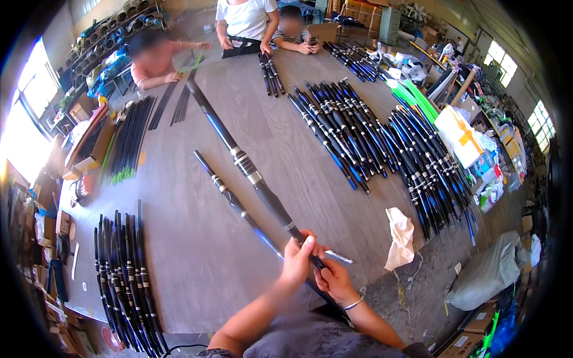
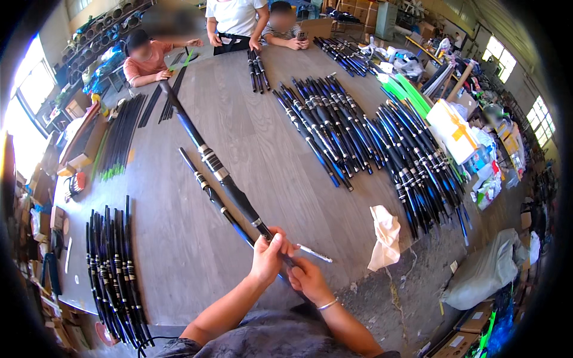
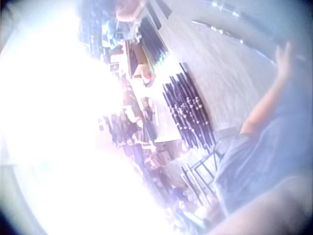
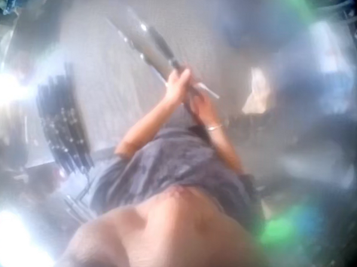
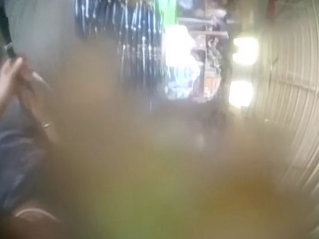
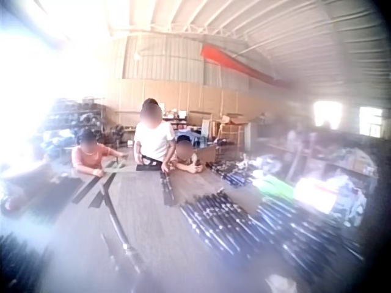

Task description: The person wipes long blue and black poles with a white cloth, then organizes them into a group on the table and marks one of the poles with a white marker.

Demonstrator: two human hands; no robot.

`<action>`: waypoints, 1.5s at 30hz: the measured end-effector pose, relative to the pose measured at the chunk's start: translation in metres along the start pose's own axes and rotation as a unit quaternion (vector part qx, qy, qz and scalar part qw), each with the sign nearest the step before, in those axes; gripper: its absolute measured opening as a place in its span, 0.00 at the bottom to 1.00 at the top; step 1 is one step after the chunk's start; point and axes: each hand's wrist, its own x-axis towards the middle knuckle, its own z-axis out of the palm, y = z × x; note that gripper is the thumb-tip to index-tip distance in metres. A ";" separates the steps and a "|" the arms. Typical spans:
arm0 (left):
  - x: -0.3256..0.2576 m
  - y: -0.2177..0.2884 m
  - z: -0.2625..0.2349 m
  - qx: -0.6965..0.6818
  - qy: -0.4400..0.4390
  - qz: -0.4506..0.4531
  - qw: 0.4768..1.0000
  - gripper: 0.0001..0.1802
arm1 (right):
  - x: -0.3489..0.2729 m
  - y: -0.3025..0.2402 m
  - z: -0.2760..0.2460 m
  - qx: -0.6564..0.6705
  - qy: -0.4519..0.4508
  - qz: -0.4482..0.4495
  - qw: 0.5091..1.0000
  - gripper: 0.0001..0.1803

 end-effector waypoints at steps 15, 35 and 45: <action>0.070 0.124 -0.093 -0.157 0.029 0.133 0.978 0.22 | -0.119 -0.023 0.000 -0.337 0.113 -0.022 0.934 0.12; 0.133 0.143 -0.067 -0.048 0.337 0.078 0.937 0.27 | -0.126 -0.035 0.048 -0.790 0.203 -0.138 0.561 0.24; 0.129 0.146 -0.091 -0.110 0.278 0.016 0.954 0.27 | -0.140 -0.031 0.059 -0.739 0.141 -0.016 0.659 0.15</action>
